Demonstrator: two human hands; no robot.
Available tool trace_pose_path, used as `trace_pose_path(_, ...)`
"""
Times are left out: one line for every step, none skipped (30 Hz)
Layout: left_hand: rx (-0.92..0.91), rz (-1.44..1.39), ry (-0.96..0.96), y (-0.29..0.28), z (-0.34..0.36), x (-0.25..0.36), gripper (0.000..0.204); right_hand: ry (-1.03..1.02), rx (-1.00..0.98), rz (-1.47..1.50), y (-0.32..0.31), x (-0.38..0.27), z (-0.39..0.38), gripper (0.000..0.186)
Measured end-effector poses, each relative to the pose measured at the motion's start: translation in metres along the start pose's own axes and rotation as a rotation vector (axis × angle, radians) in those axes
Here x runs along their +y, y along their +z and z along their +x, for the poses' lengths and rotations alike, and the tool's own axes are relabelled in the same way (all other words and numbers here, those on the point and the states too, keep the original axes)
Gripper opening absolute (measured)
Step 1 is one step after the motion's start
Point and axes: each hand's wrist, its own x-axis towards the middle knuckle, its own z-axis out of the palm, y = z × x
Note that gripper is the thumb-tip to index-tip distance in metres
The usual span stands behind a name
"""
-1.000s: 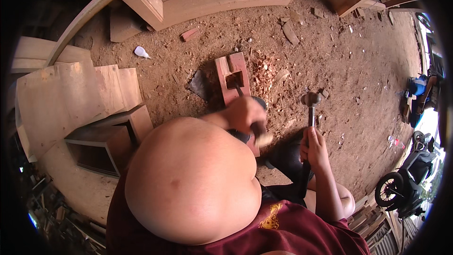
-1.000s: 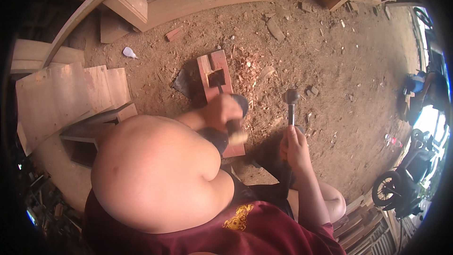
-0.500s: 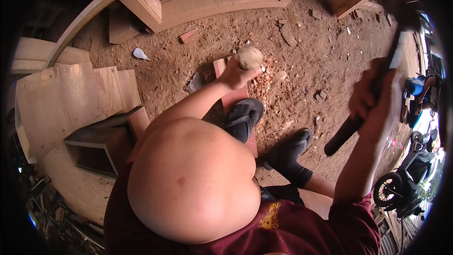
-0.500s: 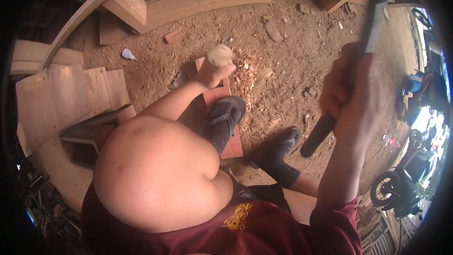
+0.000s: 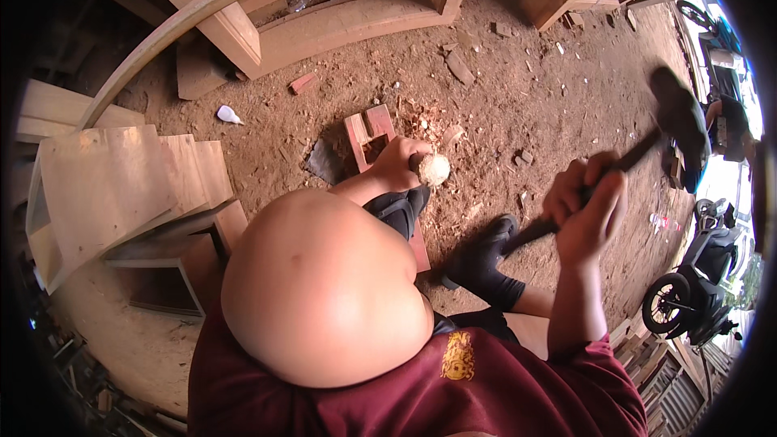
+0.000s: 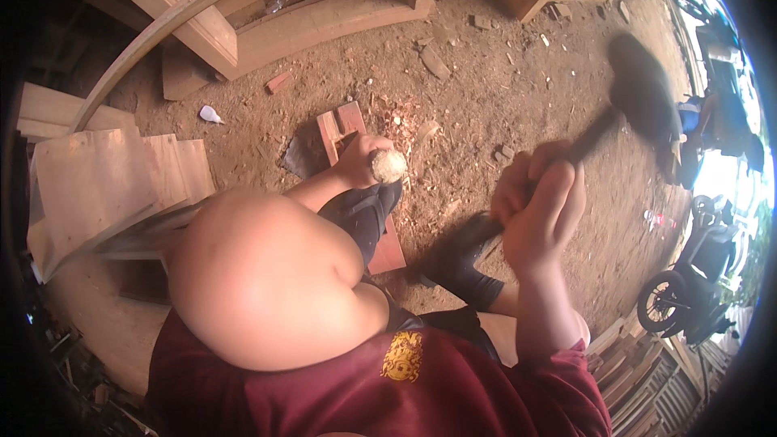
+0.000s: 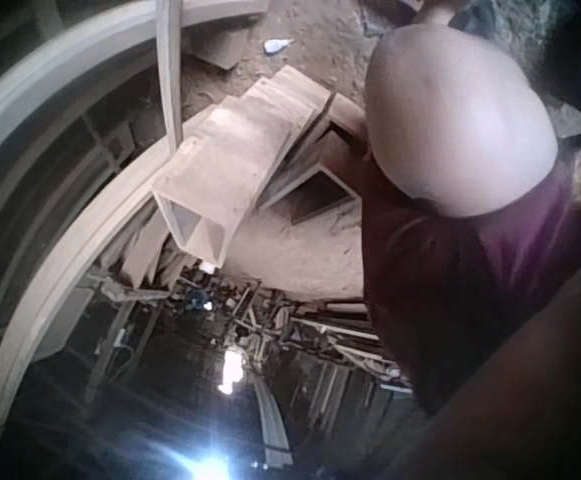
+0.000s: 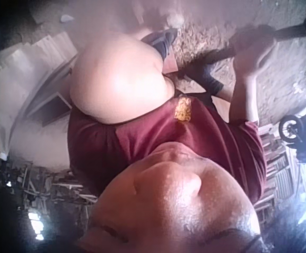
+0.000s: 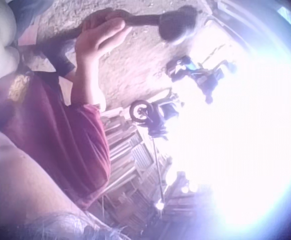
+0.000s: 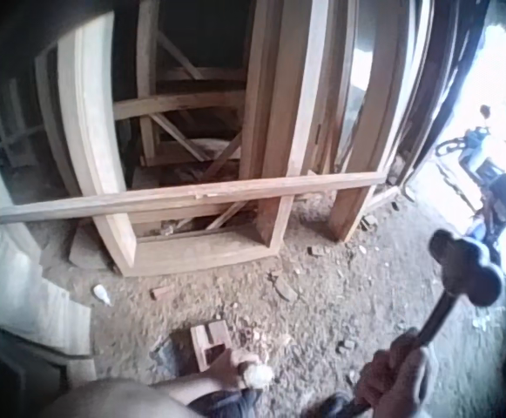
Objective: The person sits on the ground and uses a hammer to strike a chisel, carving a small rectangular piece of wood. The person repeatedly positions the chisel and strikes it to remove wood chips, working on the same piece throughout the clip.
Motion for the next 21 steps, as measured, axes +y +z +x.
trace_pose_path(0.018,-0.016,0.02,-0.001,0.0,0.001,0.021,-0.157,-0.264,0.162,0.003,0.009,-0.007,0.029)
trace_pose_path(0.037,-0.03,0.04,-0.001,-0.001,0.002,0.022,0.004,-0.26,-0.222,0.006,0.021,-0.019,0.026)
trace_pose_path(0.049,-0.004,0.034,-0.001,-0.001,0.003,0.023,0.177,-0.391,-0.771,0.008,0.043,-0.032,0.024)
trace_pose_path(0.064,0.02,0.023,-0.002,-0.002,0.004,0.023,0.207,-0.577,-1.085,0.004,0.063,-0.047,0.023)
trace_pose_path(0.074,0.037,0.003,-0.001,-0.003,0.005,0.024,0.265,-0.512,-0.99,-0.003,0.085,-0.064,0.025)
trace_pose_path(0.069,0.121,0.058,-0.002,-0.006,0.005,0.026,0.317,-0.445,-0.776,-0.013,0.101,-0.079,0.026)
trace_pose_path(0.181,0.065,0.148,0.001,-0.008,0.006,0.028,0.444,-0.392,-0.585,-0.025,0.115,-0.091,0.028)
trace_pose_path(0.15,0.091,0.108,-0.001,-0.011,0.005,0.028,0.597,-0.331,-0.479,-0.036,0.126,-0.098,0.028)
trace_pose_path(0.117,0.1,0.108,0.0,-0.012,0.003,0.028,0.744,-0.255,-0.372,-0.046,0.131,-0.101,0.029)
trace_pose_path(0.12,0.099,0.098,0.0,-0.012,0.0,0.028,0.727,-0.204,-0.294,-0.05,0.136,-0.099,0.028)
trace_pose_path(0.095,0.082,0.121,0.0,-0.012,-0.003,0.028,0.758,-0.191,-0.208,-0.055,0.134,-0.095,0.028)
trace_pose_path(0.091,0.069,0.131,-0.001,-0.013,-0.006,0.027,0.813,-0.116,-0.246,-0.056,0.131,-0.087,0.029)
trace_pose_path(0.084,0.065,0.131,-0.002,-0.013,-0.009,0.027,0.792,-0.129,-0.166,-0.055,0.125,-0.077,0.029)
trace_pose_path(0.077,0.098,0.225,-0.003,-0.012,-0.013,0.028,0.799,-0.123,-0.213,-0.053,0.119,-0.067,0.03)
trace_pose_path(0.054,0.089,0.216,-0.005,-0.011,-0.015,0.027,0.807,-0.087,-0.255,-0.049,0.114,-0.056,0.03)
trace_pose_path(0.023,0.078,0.204,-0.006,-0.01,-0.018,0.027,0.804,-0.066,-0.276,-0.048,0.108,-0.047,0.03)
trace_pose_path(-0.022,0.063,0.206,-0.006,-0.009,-0.018,0.027,0.821,-0.032,-0.292,-0.045,0.103,-0.038,0.029)
trace_pose_path(0.04,0.064,0.253,-0.005,-0.012,-0.017,0.028,0.835,-0.003,-0.274,-0.044,0.101,-0.031,0.03)
trace_pose_path(-0.009,0.064,0.316,-0.005,-0.015,-0.015,0.026,0.811,-0.016,-0.268,-0.044,0.099,-0.026,0.03)
trace_pose_path(-0.064,0.064,0.393,-0.003,-0.019,-0.011,0.024,0.763,-0.066,-0.222,-0.044,0.1,-0.023,0.031)
trace_pose_path(-0.088,0.064,0.413,-0.002,-0.022,-0.008,0.023,0.795,-0.019,-0.219,-0.045,0.101,-0.022,0.031)
